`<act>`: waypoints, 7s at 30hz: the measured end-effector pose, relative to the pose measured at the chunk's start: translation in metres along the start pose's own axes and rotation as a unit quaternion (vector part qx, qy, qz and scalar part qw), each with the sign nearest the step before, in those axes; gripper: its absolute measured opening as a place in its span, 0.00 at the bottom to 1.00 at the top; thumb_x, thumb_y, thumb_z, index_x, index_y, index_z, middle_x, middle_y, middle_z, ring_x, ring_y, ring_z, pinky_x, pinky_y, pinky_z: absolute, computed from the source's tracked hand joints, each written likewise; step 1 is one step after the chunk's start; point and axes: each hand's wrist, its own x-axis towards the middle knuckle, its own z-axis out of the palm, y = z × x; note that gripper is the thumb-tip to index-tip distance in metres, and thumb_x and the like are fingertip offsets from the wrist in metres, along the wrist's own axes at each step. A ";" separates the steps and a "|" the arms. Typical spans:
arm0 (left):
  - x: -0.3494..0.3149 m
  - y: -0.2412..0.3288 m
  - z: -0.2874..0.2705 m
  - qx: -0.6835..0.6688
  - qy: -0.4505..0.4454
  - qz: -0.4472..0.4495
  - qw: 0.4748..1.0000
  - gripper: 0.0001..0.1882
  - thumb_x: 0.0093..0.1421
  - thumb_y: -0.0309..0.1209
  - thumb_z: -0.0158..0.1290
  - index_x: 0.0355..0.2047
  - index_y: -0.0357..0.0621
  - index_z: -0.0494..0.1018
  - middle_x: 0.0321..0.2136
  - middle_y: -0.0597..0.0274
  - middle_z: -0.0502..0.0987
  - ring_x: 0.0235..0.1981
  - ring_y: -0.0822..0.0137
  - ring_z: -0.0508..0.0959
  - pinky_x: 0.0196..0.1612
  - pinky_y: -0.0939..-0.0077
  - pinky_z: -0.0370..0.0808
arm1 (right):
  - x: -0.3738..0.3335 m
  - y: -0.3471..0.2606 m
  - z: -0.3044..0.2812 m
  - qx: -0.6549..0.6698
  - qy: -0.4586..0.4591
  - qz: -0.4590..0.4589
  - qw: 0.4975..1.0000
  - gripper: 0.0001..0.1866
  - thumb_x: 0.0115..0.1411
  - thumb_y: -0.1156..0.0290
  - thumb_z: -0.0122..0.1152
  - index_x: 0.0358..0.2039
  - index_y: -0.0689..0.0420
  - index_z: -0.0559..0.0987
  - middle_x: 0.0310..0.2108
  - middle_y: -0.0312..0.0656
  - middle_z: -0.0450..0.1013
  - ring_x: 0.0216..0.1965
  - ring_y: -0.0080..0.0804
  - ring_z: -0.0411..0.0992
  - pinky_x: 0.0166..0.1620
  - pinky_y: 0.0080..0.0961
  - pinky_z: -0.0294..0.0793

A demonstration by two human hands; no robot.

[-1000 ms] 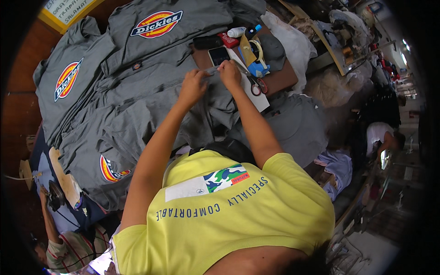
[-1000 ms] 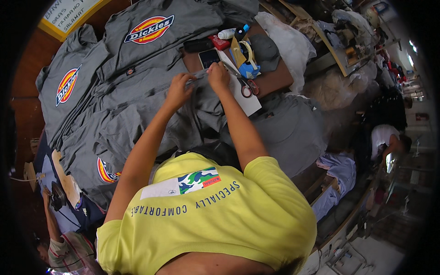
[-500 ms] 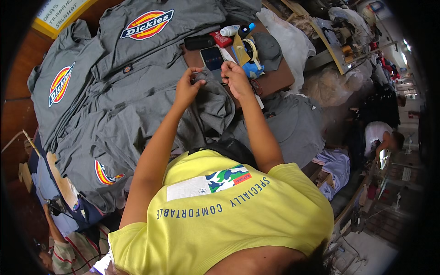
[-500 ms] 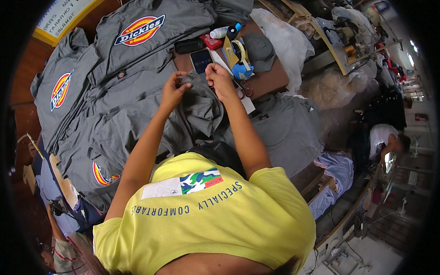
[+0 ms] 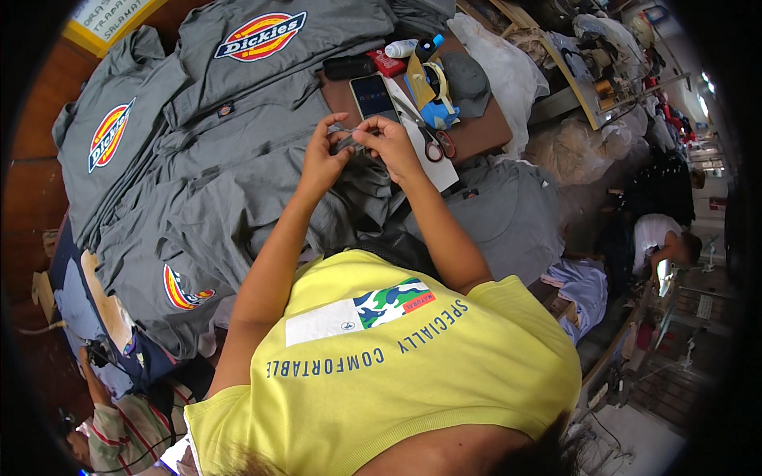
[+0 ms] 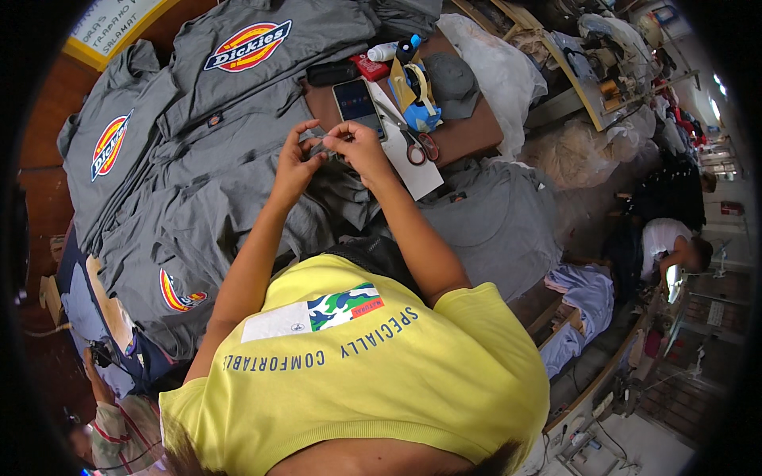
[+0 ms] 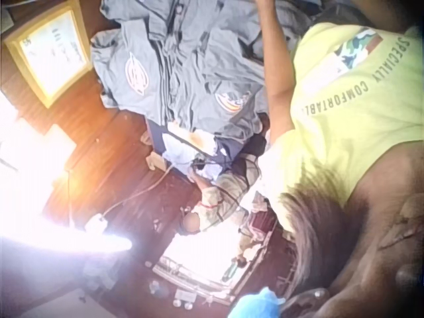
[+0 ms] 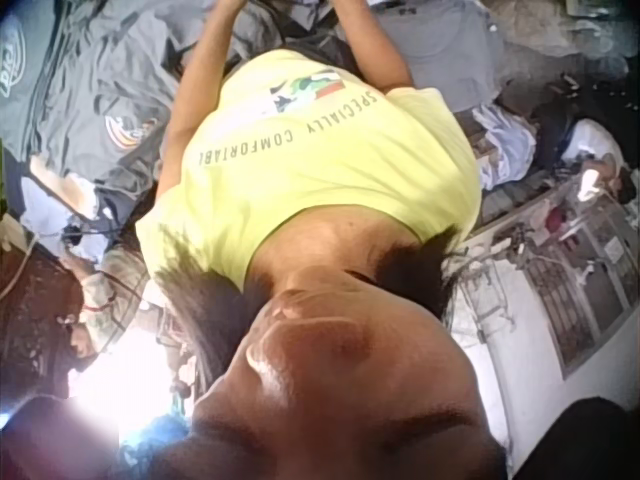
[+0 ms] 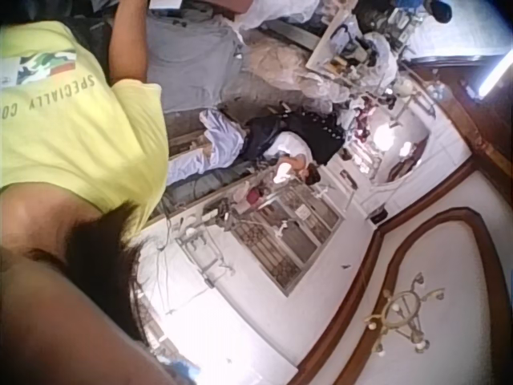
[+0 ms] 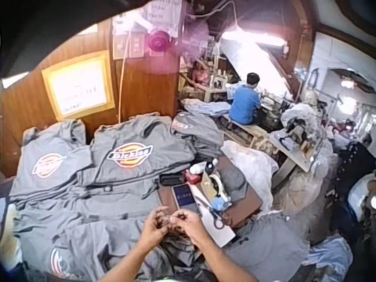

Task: The person picks up and turns over several grey shirts, using scissors to trim loose threads from the fabric and tags.

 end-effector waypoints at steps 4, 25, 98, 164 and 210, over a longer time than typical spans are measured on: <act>-0.010 0.010 0.002 -0.044 0.022 -0.037 0.998 0.27 0.49 0.14 0.49 0.50 0.44 0.59 0.31 0.64 0.72 0.34 0.78 0.70 0.36 0.88 0.65 | -0.003 -0.005 -0.005 0.021 0.004 0.025 0.999 0.05 0.54 0.69 0.59 0.29 0.56 0.74 0.22 0.28 0.68 0.23 0.13 0.63 0.25 0.08 0.59; -0.039 0.017 -0.016 0.043 0.084 -0.027 0.995 0.03 0.52 0.25 0.55 0.28 0.39 0.73 0.24 0.72 0.73 0.26 0.82 0.70 0.30 0.88 0.65 | -0.042 -0.012 -0.027 -0.399 0.062 -0.182 0.897 0.07 0.52 0.74 0.55 0.33 0.60 0.73 0.31 0.47 0.71 0.35 0.43 0.70 0.38 0.31 0.68; -0.216 0.132 -0.236 0.198 0.432 0.014 0.880 0.15 0.53 0.29 0.53 0.42 0.41 0.70 0.35 0.60 0.74 0.36 0.72 0.73 0.39 0.81 0.68 | -0.047 -0.015 -0.088 -0.641 0.032 -0.059 0.764 0.27 0.44 0.66 0.64 0.46 0.55 0.70 0.40 0.49 0.67 0.44 0.49 0.65 0.44 0.36 0.68; -0.195 0.155 -0.346 0.120 0.440 -0.028 0.890 0.06 0.57 0.37 0.47 0.27 0.52 0.64 0.24 0.76 0.63 0.27 0.81 0.64 0.35 0.82 0.65 | 0.109 -0.005 -0.030 0.090 -0.009 0.113 0.989 0.15 0.54 0.66 0.56 0.40 0.59 0.71 0.40 0.41 0.71 0.41 0.33 0.70 0.46 0.30 0.69; -0.315 0.185 -0.308 -0.120 0.385 0.158 0.901 0.38 0.51 0.30 0.53 0.60 0.41 0.49 0.58 0.55 0.55 0.59 0.64 0.53 0.59 0.73 0.49 | -0.037 -0.204 0.127 -0.176 -0.192 -0.210 0.942 0.17 0.49 0.78 0.60 0.42 0.65 0.71 0.38 0.41 0.71 0.38 0.24 0.69 0.44 0.18 0.66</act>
